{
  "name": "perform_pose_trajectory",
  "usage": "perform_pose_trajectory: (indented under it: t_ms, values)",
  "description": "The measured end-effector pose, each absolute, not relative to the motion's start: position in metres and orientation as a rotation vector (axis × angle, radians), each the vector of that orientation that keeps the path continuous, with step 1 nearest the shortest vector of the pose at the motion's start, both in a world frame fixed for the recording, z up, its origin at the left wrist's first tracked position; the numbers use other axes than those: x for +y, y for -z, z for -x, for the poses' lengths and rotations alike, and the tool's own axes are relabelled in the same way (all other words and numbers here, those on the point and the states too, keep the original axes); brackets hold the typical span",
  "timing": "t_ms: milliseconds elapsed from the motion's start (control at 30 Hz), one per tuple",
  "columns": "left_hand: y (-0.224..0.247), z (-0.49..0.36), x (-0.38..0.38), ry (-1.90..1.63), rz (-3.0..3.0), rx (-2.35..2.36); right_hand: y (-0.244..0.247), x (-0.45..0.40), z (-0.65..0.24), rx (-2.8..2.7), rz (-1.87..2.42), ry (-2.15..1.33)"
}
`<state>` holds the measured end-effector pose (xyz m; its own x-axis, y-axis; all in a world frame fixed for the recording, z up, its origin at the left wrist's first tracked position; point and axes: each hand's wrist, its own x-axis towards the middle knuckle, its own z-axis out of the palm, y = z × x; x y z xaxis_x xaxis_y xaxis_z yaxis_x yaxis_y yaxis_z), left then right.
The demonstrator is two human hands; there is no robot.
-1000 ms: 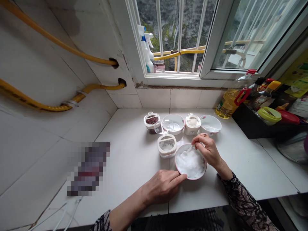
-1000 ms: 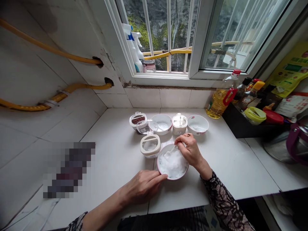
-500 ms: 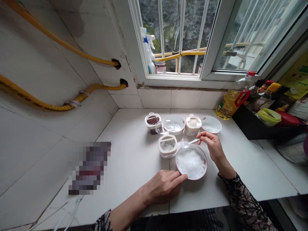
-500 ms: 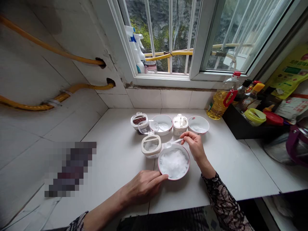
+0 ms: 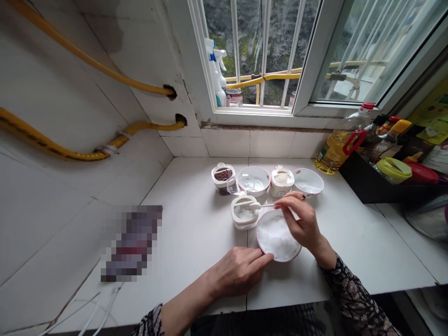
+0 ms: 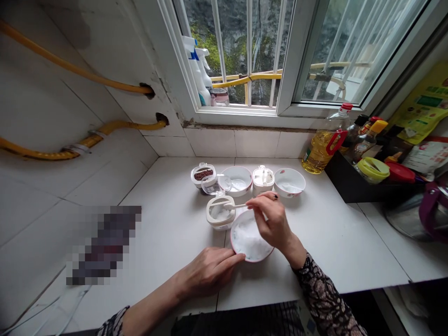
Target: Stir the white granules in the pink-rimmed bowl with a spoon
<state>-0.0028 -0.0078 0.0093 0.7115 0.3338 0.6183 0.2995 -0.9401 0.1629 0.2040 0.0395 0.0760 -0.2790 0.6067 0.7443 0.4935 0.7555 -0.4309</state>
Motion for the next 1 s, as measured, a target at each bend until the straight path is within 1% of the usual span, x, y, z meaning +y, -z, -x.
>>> perform_pose_trajectory:
  t_ms: [133, 233, 333, 400, 500, 700, 833, 1000]
  values:
    - [-0.011, 0.003, -0.008, -1.031, -2.864, 0.526, -0.078, 0.042, -0.220, -1.880, 0.964, -0.048]
    - [-0.011, 0.004, -0.008, -1.026, -2.858, 0.537, -0.074, 0.045, -0.226, -2.015, 0.999, 0.063]
    - [-0.010, 0.004, -0.008, -1.022, -2.858, 0.539, -0.068, 0.046, -0.223, -2.170, 0.982, 0.043]
    - [-0.009, 0.003, -0.008, -1.026, -2.858, 0.539, -0.064, 0.045, -0.220, -2.221, 0.964, -0.032]
    - [-0.009, 0.003, -0.008, -1.039, -2.856, 0.544, -0.063, 0.044, -0.218, -2.149, 1.011, -0.162]
    - [-0.010, 0.003, -0.008, -1.045, -2.842, 0.523, -0.068, 0.046, -0.223, -1.746, 1.317, -0.560]
    - [-0.008, 0.003, -0.008, -1.041, -2.844, 0.516, -0.071, 0.049, -0.225, -1.495, 1.346, -0.871]
    - [-0.007, 0.003, -0.008, -1.046, -2.850, 0.531, -0.071, 0.054, -0.226, -1.367, 1.295, -0.989]
